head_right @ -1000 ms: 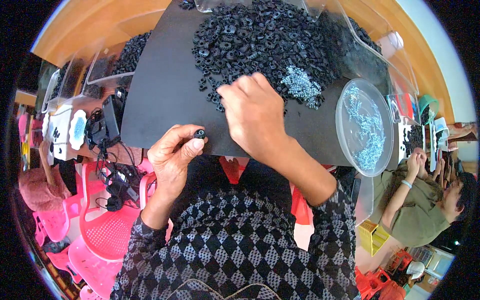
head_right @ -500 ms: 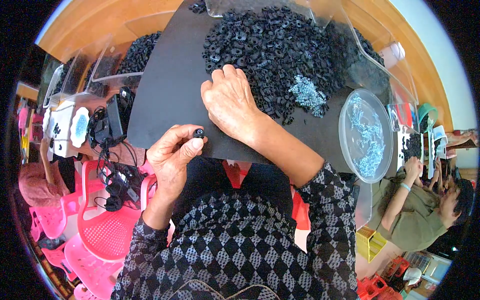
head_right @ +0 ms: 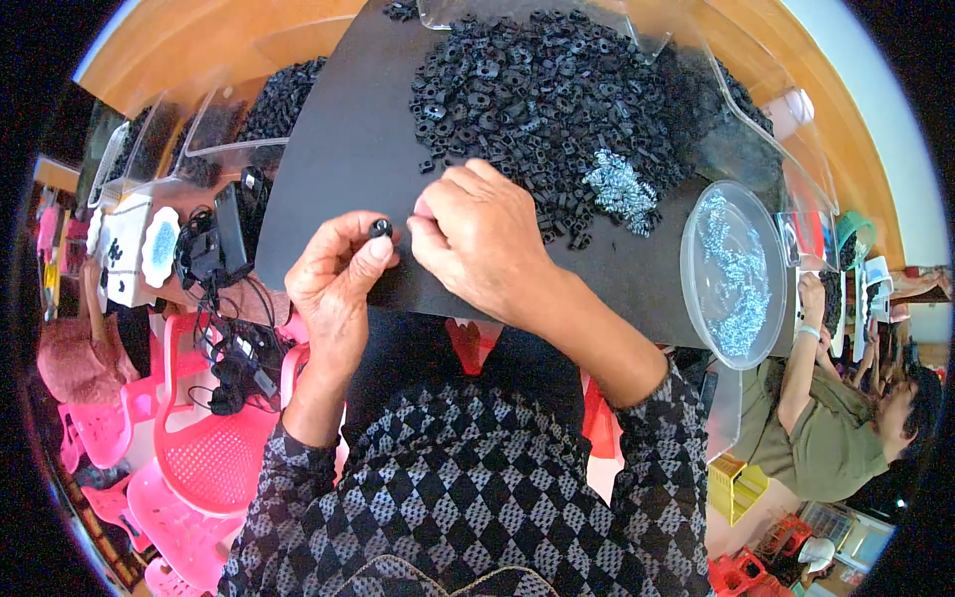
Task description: Manually assembling small black plastic components by snapping pieces together at a workshop bench.
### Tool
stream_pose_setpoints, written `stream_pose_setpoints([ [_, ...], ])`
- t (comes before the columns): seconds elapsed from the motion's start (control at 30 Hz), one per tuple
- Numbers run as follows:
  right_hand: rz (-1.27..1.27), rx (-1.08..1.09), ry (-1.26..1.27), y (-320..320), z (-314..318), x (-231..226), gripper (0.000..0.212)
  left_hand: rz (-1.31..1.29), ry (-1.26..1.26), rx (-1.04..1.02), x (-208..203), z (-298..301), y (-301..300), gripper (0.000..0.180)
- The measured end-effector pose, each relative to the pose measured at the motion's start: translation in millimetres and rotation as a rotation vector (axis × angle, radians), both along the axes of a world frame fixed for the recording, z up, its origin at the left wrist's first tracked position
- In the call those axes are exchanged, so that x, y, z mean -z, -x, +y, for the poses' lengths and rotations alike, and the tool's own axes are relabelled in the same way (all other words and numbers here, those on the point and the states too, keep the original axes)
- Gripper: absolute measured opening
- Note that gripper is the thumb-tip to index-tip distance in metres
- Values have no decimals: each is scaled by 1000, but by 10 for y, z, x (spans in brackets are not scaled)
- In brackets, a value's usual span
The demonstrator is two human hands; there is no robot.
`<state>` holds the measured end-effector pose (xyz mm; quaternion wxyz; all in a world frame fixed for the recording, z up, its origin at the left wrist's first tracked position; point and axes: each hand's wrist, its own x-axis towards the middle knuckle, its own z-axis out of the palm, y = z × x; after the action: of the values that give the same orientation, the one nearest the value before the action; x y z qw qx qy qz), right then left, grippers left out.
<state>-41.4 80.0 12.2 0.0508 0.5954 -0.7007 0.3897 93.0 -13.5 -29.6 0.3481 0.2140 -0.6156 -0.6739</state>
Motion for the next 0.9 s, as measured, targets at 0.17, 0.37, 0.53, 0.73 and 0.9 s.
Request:
stream_pose_setpoints([
  [0.17,-518,103,-200,-130,215,-124,11,89,-33,88,-64,147,144,16],
  [0.37,-324,188,6,-307,372,-30,13,111,-79,64,-48,312,237,16],
  [0.53,-239,258,29,-279,455,72,18,163,-139,119,-69,347,252,16],
  [0.73,-144,208,-66,-246,540,53,17,-58,422,75,-61,338,255,16],
  [0.9,-277,281,63,-312,589,79,13,76,-15,147,-76,433,230,15],
])
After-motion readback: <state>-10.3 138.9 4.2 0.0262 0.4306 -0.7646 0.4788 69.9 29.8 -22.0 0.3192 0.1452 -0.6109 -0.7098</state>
